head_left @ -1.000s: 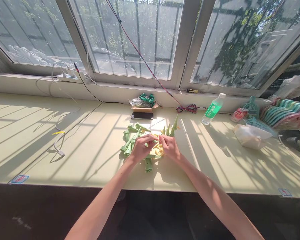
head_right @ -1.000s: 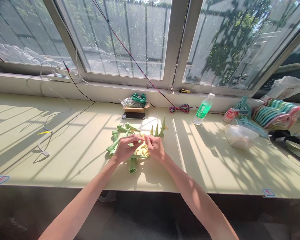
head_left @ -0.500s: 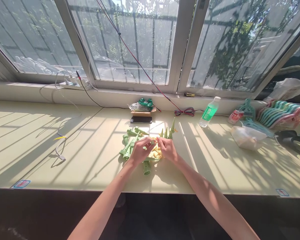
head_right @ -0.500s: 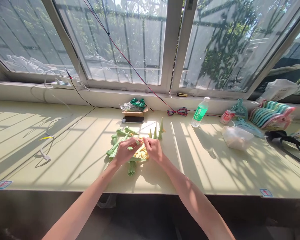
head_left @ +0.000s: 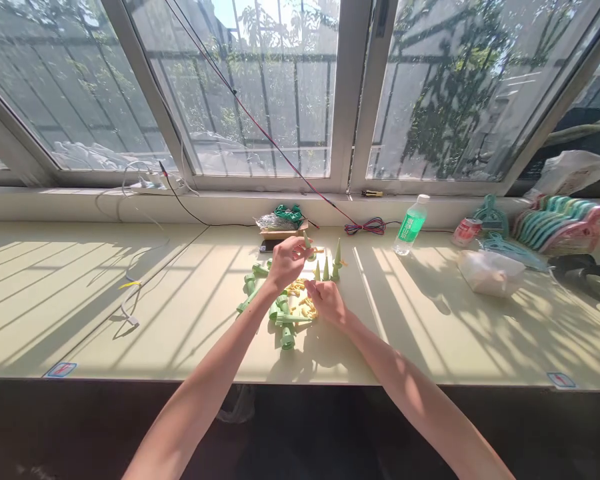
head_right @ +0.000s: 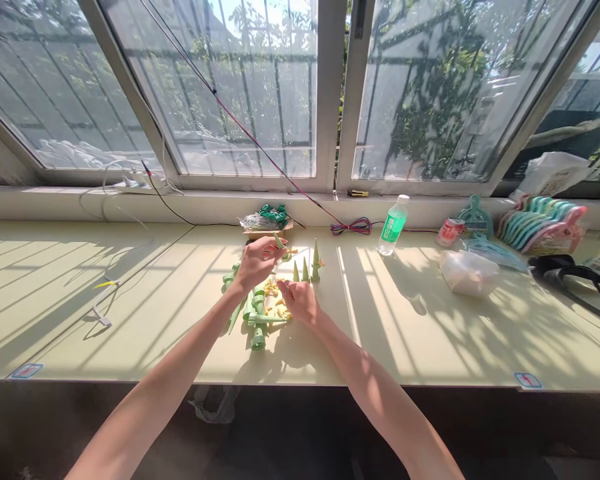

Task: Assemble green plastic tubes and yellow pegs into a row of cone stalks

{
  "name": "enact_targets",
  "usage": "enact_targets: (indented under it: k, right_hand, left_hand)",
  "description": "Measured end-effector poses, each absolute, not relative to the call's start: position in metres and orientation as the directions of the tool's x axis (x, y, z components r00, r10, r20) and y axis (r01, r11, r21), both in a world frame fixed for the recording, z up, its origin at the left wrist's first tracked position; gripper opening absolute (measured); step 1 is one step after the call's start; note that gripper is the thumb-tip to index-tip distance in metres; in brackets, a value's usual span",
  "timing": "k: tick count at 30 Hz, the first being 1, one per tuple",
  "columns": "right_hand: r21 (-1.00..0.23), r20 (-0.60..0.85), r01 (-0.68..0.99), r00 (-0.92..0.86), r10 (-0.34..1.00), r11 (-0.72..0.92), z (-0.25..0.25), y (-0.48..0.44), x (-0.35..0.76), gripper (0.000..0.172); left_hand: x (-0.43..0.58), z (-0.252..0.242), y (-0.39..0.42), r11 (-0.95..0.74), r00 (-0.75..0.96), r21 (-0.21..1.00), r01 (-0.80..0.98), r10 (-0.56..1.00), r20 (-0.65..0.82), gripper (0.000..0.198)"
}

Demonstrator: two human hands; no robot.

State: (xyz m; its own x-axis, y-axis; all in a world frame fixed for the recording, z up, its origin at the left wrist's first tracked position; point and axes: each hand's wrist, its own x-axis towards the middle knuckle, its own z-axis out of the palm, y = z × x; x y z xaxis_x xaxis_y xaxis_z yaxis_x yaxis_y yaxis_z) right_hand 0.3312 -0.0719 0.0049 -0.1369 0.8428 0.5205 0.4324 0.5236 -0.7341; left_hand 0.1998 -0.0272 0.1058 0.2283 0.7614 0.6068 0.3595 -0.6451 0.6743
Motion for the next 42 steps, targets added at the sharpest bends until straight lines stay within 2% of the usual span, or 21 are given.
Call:
enact_targets:
  k: [5,11,24,42]
  right_hand:
    - [-0.751,0.486,0.449,-0.122,0.865,0.485,0.002,-0.071,0.331,0.055]
    - [-0.728,0.509,0.467,-0.123,0.852,0.503,-0.002,-0.067,0.333,0.053]
    - [-0.658,0.513,0.557,-0.161,0.843,0.507,-0.003,-0.067,0.334,0.051]
    - [-0.644,0.517,0.555,-0.191,0.835,0.526,0.0,-0.066,0.338,0.048]
  left_hand:
    - [0.23,0.106,-0.002,-0.621,0.169,0.631,0.465,0.761,0.626,0.03]
    - [0.246,0.096,0.007,-0.566,0.105,0.657,0.497,0.792,0.602,0.034]
    - [0.25,0.087,0.0,-0.497,0.25,0.584,0.641,0.856,0.453,0.023]
    - [0.248,0.086,0.001,-0.463,0.285,0.526,0.714,0.877,0.385,0.025]
